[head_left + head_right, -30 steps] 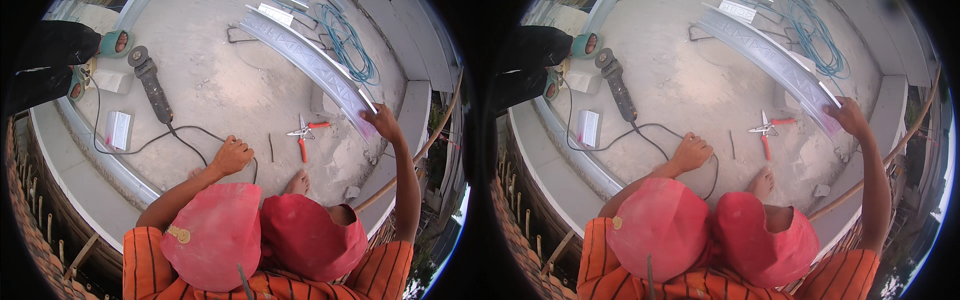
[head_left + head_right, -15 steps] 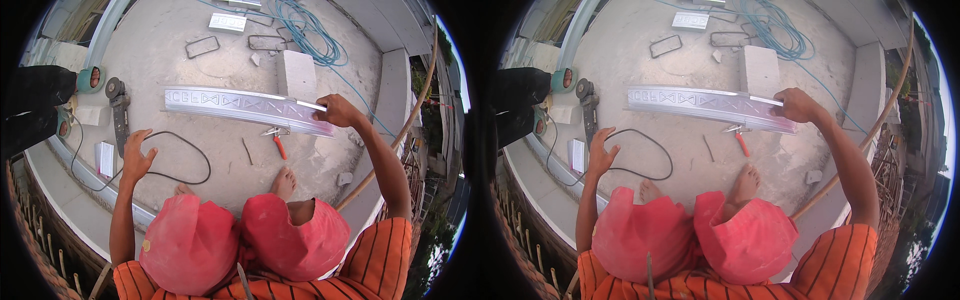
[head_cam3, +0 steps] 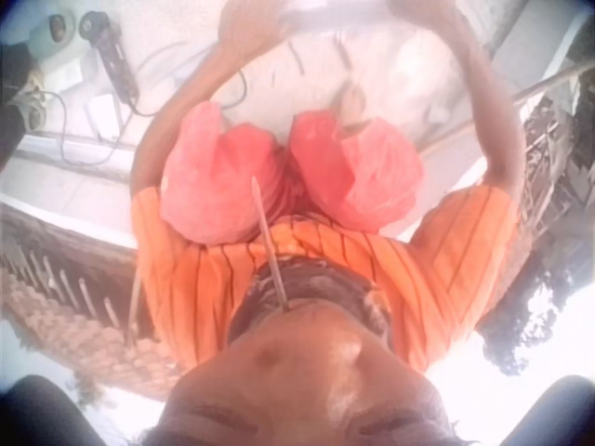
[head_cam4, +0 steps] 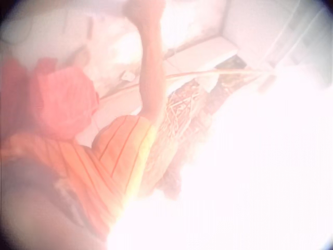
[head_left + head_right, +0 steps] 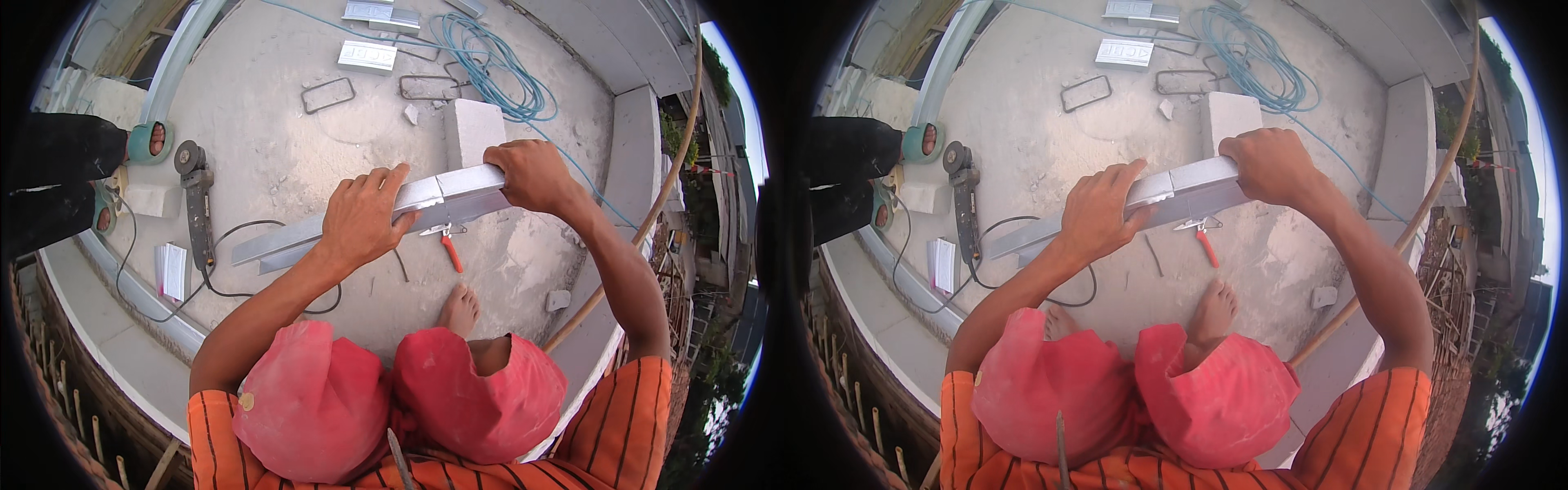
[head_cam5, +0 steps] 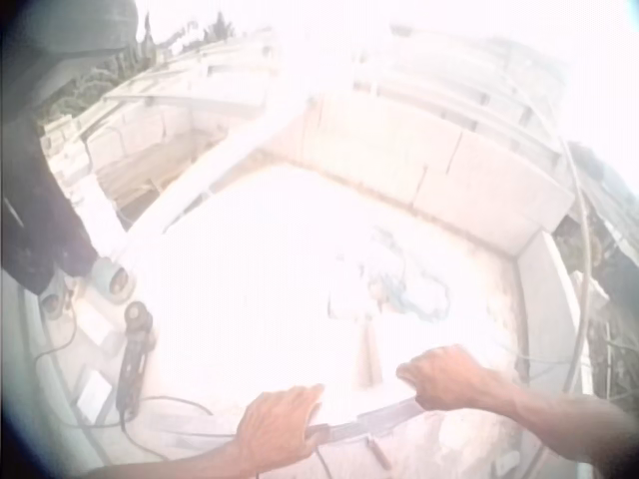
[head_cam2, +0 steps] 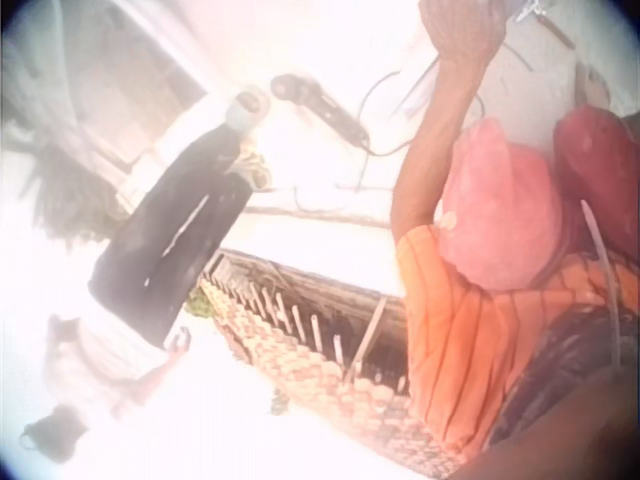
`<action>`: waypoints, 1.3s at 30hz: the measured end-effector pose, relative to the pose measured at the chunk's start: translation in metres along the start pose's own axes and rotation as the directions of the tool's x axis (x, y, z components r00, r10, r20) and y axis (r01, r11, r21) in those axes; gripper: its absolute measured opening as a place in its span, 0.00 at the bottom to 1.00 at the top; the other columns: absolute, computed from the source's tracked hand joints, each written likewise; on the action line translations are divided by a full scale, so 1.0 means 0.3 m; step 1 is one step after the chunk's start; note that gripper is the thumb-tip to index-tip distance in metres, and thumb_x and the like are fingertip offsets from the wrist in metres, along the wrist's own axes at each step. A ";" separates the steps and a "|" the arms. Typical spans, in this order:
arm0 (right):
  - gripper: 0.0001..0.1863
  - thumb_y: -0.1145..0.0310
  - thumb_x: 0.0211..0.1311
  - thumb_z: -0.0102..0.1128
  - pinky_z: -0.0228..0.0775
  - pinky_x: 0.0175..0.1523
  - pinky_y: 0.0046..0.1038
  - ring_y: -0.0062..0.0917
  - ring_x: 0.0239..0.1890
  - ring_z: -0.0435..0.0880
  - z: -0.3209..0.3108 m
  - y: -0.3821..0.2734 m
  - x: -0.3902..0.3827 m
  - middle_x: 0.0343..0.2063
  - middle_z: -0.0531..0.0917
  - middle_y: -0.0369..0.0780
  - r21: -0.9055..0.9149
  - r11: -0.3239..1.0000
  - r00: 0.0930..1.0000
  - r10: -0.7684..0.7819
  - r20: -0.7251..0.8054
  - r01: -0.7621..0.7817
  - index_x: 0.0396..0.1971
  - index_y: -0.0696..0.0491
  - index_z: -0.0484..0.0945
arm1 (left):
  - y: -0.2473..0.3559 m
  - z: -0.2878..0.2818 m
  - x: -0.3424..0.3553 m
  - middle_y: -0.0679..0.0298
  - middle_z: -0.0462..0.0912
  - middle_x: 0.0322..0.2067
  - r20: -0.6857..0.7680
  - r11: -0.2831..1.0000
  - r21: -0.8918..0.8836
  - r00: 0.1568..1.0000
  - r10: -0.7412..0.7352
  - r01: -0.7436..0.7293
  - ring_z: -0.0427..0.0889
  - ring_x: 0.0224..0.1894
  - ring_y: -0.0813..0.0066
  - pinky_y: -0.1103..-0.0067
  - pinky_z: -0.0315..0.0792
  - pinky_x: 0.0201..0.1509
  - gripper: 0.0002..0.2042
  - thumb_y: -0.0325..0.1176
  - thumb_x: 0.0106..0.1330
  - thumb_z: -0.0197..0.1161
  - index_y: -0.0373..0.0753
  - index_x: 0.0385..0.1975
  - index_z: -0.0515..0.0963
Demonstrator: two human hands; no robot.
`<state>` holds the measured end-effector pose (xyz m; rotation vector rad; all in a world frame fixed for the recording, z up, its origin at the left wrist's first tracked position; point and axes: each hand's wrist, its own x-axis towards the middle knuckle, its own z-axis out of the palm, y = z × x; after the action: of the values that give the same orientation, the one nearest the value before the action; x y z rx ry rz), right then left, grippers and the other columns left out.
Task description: The person cuts a metal channel using a grinder and then uses tin snips to notch and bend the end by hand.
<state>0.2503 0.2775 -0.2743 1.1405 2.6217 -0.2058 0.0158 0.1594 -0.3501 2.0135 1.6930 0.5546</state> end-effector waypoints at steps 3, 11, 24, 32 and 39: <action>0.13 0.77 0.44 0.62 0.77 0.36 0.38 0.39 0.33 0.86 -0.057 0.026 0.050 0.28 0.86 0.41 -0.082 0.996 0.995 -0.053 -0.079 0.047 0.34 0.51 0.84 | -0.007 0.023 0.080 0.51 0.83 0.38 -0.098 0.998 -0.053 0.995 0.031 -0.036 0.83 0.35 0.51 0.63 0.76 0.39 0.20 0.30 0.57 0.66 0.39 0.50 0.73; 0.04 0.71 0.53 0.65 0.77 0.35 0.36 0.36 0.30 0.87 -0.199 -0.029 0.198 0.23 0.85 0.42 -0.384 0.919 0.991 -0.119 -0.058 0.088 0.30 0.53 0.84 | -0.156 0.015 0.209 0.49 0.83 0.25 -0.154 0.967 -0.239 0.986 0.055 -0.092 0.83 0.29 0.49 0.65 0.75 0.34 0.11 0.30 0.62 0.63 0.37 0.43 0.77; 0.05 0.71 0.50 0.68 0.78 0.36 0.36 0.36 0.32 0.87 -0.322 -0.177 0.326 0.24 0.86 0.43 -0.518 0.850 0.994 -0.107 0.001 0.092 0.27 0.54 0.83 | -0.226 -0.071 0.249 0.50 0.85 0.31 -0.155 0.938 -0.338 0.979 -0.129 0.070 0.84 0.36 0.51 0.65 0.75 0.40 0.13 0.40 0.63 0.63 0.40 0.42 0.81; 0.08 0.70 0.51 0.72 0.78 0.40 0.34 0.34 0.30 0.87 -0.364 -0.240 0.367 0.25 0.86 0.43 -0.548 0.835 0.997 -0.018 0.077 0.057 0.32 0.54 0.85 | -0.223 -0.086 0.247 0.54 0.86 0.31 -0.192 0.950 -0.284 0.963 -0.188 0.129 0.85 0.37 0.53 0.64 0.77 0.42 0.14 0.38 0.60 0.63 0.48 0.46 0.80; 0.07 0.75 0.47 0.68 0.80 0.36 0.35 0.35 0.34 0.88 -0.383 -0.233 0.394 0.30 0.87 0.41 -0.474 0.879 0.998 -0.044 0.033 0.054 0.30 0.53 0.85 | -0.238 -0.056 0.212 0.58 0.83 0.41 -0.648 0.921 -0.246 0.758 0.075 -0.302 0.83 0.41 0.61 0.65 0.74 0.49 0.33 0.43 0.51 0.72 0.40 0.59 0.71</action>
<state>0.0998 0.3392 -0.1993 0.8901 2.4782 0.3981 -0.0406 0.2338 -0.3763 1.8563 1.5656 1.6359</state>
